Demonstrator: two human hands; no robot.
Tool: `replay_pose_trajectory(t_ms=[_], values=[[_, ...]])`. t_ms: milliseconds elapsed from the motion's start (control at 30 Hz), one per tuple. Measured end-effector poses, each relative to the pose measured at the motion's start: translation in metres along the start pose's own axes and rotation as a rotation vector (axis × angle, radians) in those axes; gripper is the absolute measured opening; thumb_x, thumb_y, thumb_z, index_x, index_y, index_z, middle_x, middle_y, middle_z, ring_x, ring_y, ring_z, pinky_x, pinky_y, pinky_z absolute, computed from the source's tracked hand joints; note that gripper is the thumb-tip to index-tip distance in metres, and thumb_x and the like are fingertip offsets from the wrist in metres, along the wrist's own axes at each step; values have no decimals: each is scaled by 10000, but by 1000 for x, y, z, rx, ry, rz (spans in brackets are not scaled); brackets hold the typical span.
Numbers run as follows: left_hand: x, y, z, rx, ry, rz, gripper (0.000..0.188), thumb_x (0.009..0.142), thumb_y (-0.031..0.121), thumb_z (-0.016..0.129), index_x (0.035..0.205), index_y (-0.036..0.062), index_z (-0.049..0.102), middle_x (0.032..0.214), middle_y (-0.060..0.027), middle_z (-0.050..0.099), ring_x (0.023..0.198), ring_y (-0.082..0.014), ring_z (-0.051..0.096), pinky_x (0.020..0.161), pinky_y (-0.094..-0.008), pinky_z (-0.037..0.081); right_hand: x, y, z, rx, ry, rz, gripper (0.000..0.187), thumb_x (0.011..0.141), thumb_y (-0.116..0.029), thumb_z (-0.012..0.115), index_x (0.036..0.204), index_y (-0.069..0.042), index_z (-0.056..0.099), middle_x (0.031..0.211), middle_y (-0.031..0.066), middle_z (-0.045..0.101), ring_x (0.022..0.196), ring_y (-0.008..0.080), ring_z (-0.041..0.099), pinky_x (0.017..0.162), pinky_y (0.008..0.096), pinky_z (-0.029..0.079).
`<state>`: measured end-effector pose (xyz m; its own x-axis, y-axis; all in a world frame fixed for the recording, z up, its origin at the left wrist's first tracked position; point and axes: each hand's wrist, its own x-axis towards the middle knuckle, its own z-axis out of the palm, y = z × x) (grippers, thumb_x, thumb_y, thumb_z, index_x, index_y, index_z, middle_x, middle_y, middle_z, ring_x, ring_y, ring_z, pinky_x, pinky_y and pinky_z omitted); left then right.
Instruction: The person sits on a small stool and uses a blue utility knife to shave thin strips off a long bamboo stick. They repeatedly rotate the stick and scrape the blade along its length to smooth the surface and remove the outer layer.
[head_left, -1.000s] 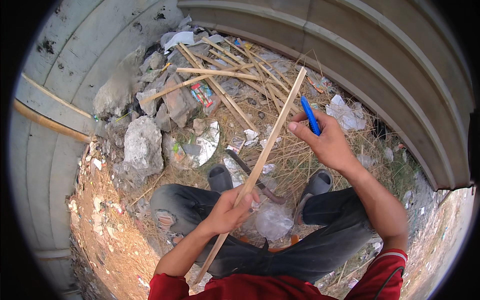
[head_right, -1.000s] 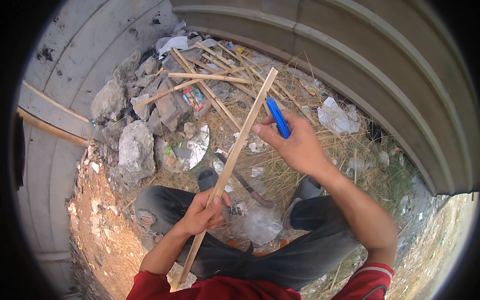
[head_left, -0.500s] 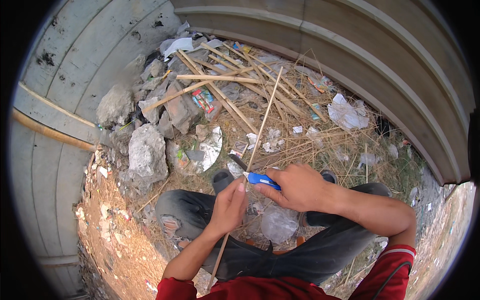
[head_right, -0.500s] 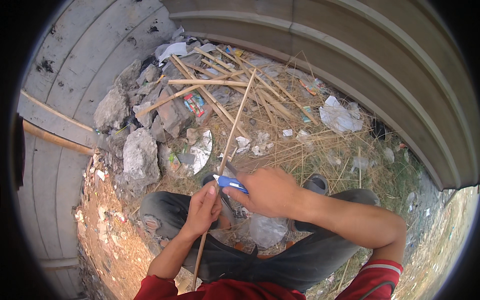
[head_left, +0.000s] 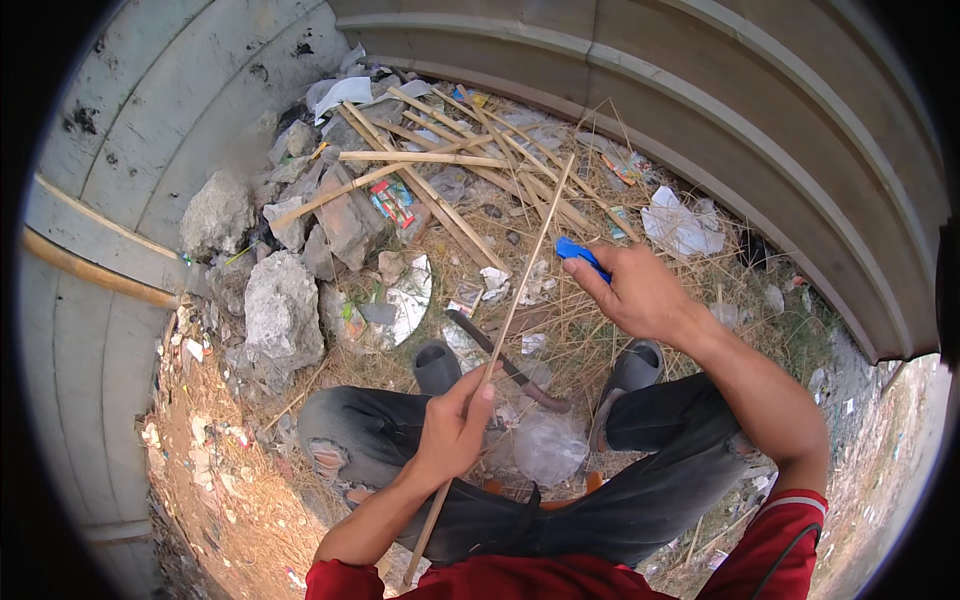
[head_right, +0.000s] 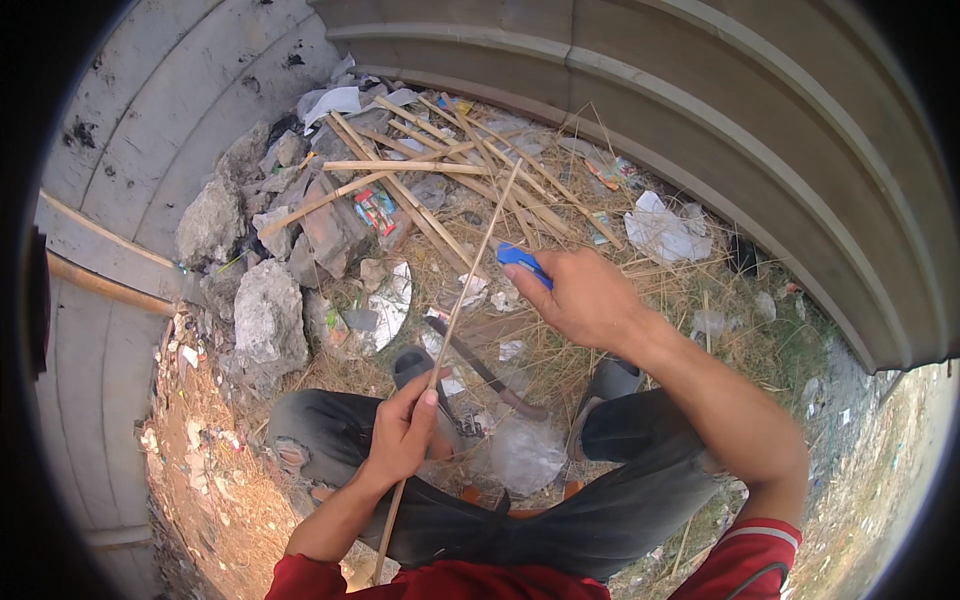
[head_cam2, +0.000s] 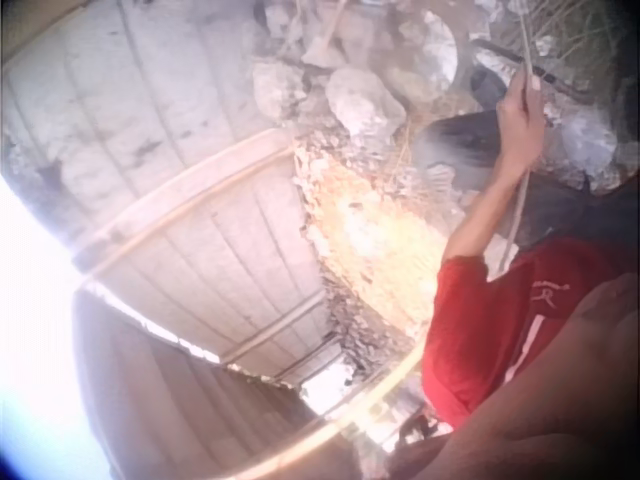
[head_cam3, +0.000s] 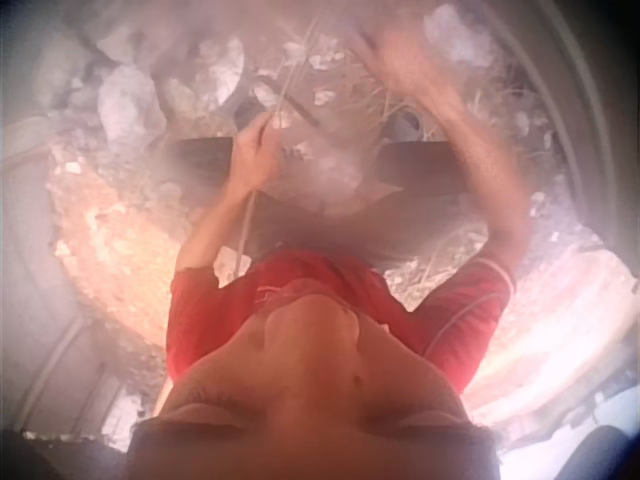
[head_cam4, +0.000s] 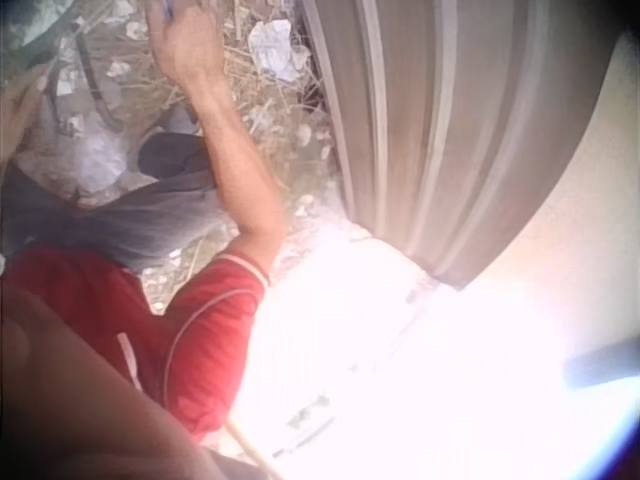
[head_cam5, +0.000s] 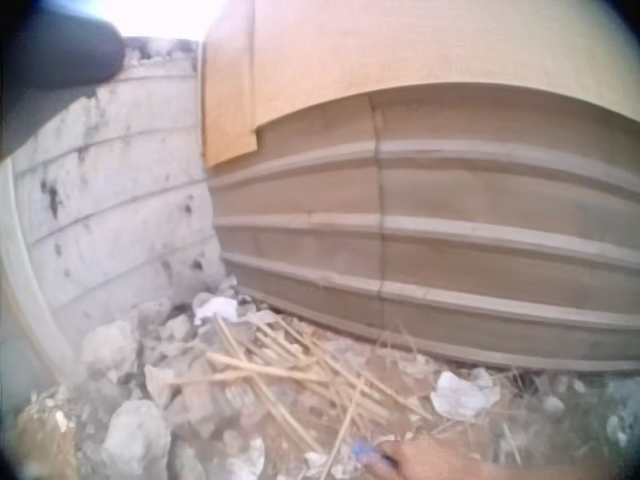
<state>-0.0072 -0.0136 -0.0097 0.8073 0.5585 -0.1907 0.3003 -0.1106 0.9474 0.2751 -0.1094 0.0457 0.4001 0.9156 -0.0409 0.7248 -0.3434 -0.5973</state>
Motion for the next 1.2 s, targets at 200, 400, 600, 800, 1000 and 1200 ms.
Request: replay_pose_trajectory(t_ms=[200, 400, 600, 800, 1000, 1200], values=[[0, 1, -2, 47, 41, 50, 407, 1081, 249, 465, 1385, -5, 557, 602, 76, 422, 547, -10, 377, 510, -223, 310, -25, -34, 46, -105, -199, -237, 491, 1006, -463, 538, 885, -7, 674, 634, 224, 625, 635, 437, 641, 637, 534, 517], [-3, -4, 1, 65, -83, 100, 403, 1088, 248, 447, 1367, -19, 562, 600, 79, 395, 536, -10, 361, 499, -218, 293, 39, 52, -20, -119, 284, 197, 560, 1038, -468, 474, 888, 24, 696, 653, 248, 622, 704, 432, 655, 708, 512, 495], [-8, 6, -6, -270, -158, -81, 452, 1101, 303, 416, 1382, -31, 533, 599, 83, 338, 485, -11, 291, 448, -216, 230, 21, 58, -49, 38, 421, 227, 606, 1042, -477, 477, 788, 54, 620, 586, 215, 545, 547, 373, 511, 604, 467, 429], [-7, 6, -6, -333, -204, -85, 474, 1104, 318, 400, 1389, -41, 521, 602, 75, 331, 476, -12, 275, 441, -218, 222, -5, -2, 2, 63, 49, -18, 510, 1010, -450, 532, 854, 15, 671, 686, 253, 629, 684, 442, 643, 663, 508, 506], [-4, 10, -5, -307, -151, -142, 451, 1101, 306, 414, 1384, -22, 541, 593, 76, 348, 477, -15, 298, 441, -222, 240, -29, -29, 32, -57, -143, -133, 488, 992, -483, 541, 932, -32, 717, 724, 231, 671, 729, 445, 671, 713, 552, 531], [-3, -2, 0, 43, -69, 77, 428, 1083, 270, 458, 1385, -19, 552, 583, 65, 429, 513, -18, 382, 480, -222, 299, 15, 12, -22, -170, 77, 58, 530, 1014, -499, 502, 941, -20, 716, 719, 235, 667, 738, 442, 673, 706, 547, 530]])
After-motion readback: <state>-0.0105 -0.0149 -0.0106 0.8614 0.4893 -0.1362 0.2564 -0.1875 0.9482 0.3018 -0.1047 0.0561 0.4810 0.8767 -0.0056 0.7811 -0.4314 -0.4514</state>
